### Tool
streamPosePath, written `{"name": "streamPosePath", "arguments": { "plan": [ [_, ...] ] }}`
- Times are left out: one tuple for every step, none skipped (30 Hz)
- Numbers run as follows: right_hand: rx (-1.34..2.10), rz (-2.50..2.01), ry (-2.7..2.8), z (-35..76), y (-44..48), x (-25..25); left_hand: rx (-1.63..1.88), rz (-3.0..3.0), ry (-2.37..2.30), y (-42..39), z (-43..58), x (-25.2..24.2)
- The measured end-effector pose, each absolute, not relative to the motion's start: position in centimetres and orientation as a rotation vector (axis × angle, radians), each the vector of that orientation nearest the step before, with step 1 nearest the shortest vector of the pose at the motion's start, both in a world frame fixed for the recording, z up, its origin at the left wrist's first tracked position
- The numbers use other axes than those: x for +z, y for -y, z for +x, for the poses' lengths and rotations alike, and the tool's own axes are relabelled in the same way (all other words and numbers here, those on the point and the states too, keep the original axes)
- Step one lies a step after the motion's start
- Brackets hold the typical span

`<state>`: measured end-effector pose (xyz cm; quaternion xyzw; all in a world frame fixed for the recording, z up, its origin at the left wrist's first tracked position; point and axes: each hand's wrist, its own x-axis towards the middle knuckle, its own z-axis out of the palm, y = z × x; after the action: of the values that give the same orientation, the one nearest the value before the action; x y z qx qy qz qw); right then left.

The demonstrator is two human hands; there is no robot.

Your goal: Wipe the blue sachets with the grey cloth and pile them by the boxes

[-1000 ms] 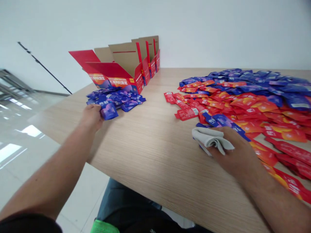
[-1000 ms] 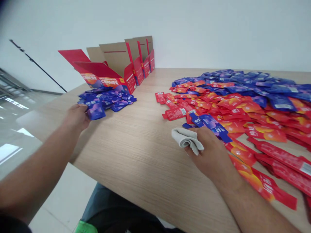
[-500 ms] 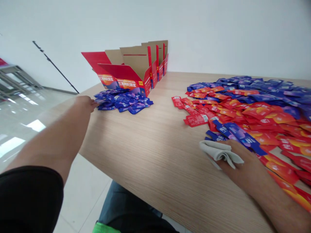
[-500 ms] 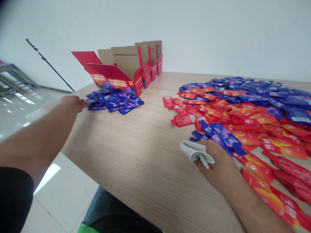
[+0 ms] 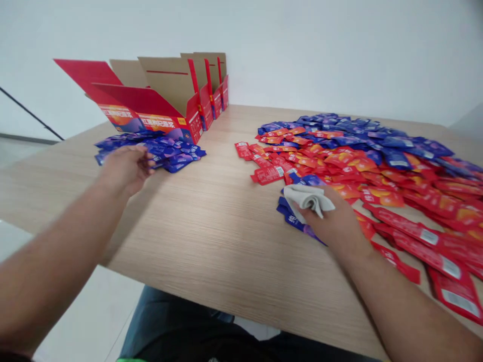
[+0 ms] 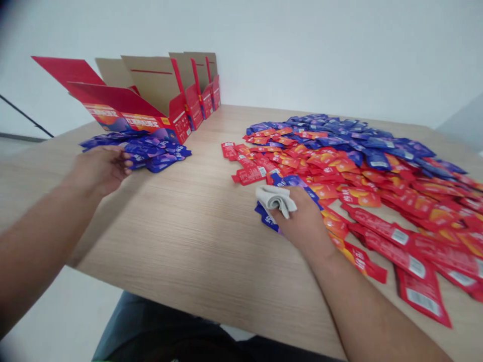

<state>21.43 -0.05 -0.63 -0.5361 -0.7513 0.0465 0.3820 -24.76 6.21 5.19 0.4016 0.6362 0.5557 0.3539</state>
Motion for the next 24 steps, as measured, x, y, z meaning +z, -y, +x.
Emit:
{"name": "streamPosePath", "arguments": {
  "plan": [
    [0.096, -1.423, 1.819, 21.7, -0.3, -0.3, 1.395, 1.042, -1.557, -5.6, -22.2, 4.8],
    [0.087, -1.479, 1.731, 22.0, -0.6, 0.0, 1.293, 1.077, -1.491, -4.9, -19.6, 4.4],
    [0.089, -1.532, 1.637, 22.4, -0.9, 0.2, 1.177, 1.134, -1.451, -4.1, -16.9, 4.0],
    [0.099, -1.574, 1.558, 22.7, -1.2, 0.4, 1.066, 1.222, -1.43, -3.5, -14.4, 3.7],
    [0.116, -1.593, 1.508, 23.1, -1.5, 0.5, 0.942, 1.332, -1.415, -2.9, -12.0, 3.3],
    [0.132, -1.595, 1.47, 23.4, -1.7, 0.6, 0.79, 1.438, -1.386, -2.5, -9.8, 3.0],
    [0.145, -1.582, 1.451, 23.6, -1.9, 0.6, 0.706, 1.54, -1.374, -2.3, -7.8, 2.7],
    [0.154, -1.561, 1.442, 23.8, -2.1, 0.6, 0.629, 1.679, -1.368, -2.2, -6.1, 2.4],
    [0.16, -1.535, 1.435, 24.0, -2.2, 0.6, 0.573, 1.844, -1.384, -2.3, -4.5, 2.2],
    [0.167, -1.508, 1.434, 24.0, -2.3, 0.5, 0.525, 1.999, -1.412, -2.5, -3.2, 1.9],
    [0.176, -1.482, 1.436, 24.0, -2.4, 0.4, 0.482, 2.121, -1.454, -2.8, -2.1, 1.7],
    [0.19, -1.462, 1.437, 24.0, -2.5, 0.3, 0.435, 2.204, -1.505, -3.3, -1.1, 1.5],
    [0.21, -1.446, 1.437, 23.9, -2.6, 0.1, 0.386, 2.246, -1.559, -3.8, -0.2, 1.3],
    [0.234, -1.437, 1.437, 23.8, -2.7, -0.2, 0.341, 2.258, -1.603, -4.3, 0.6, 1.1],
    [0.262, -1.437, 1.436, 23.7, -2.8, -0.4, 0.303, 2.252, -1.636, -4.8, 1.3, 0.8],
    [0.293, -1.444, 1.43, 23.5, -2.9, -0.7, 0.279, 2.24, -1.655, -5.2, 1.9, 0.6],
    [0.323, -1.456, 1.421, 23.4, -2.9, -1.0, 0.267, 2.227, -1.66, -5.6, 2.4, 0.3],
    [0.351, -1.469, 1.413, 23.3, -3.0, -1.2, 0.266, 2.215, -1.657, -5.9, 2.8, 0.1],
    [0.372, -1.481, 1.404, 23.2, -3.1, -1.4, 0.273, 2.206, -1.65, -6.1, 3.2, 0.0],
    [0.386, -1.488, 1.394, 23.2, -3.2, -1.5, 0.284, 2.196, -1.64, -6.2, 3.5, -0.1],
    [0.396, -1.489, 1.385, 23.1, -3.3, -1.7, 0.298, 2.185, -1.628, -6.3, 3.7, -0.1],
    [0.401, -1.485, 1.377, 23.1, -3.3, -1.7, 0.313, 2.171, -1.614, -6.2, 3.9, 0.0],
    [0.4, -1.478, 1.369, 23.1, -3.4, -1.7, 0.332, 2.154, -1.602, -6.2, 4.0, 0.0],
    [0.401, -1.471, 1.36, 23.1, -3.4, -1.8, 0.353, 2.134, -1.589, -6.1, 4.1, 0.1]
  ]
}}
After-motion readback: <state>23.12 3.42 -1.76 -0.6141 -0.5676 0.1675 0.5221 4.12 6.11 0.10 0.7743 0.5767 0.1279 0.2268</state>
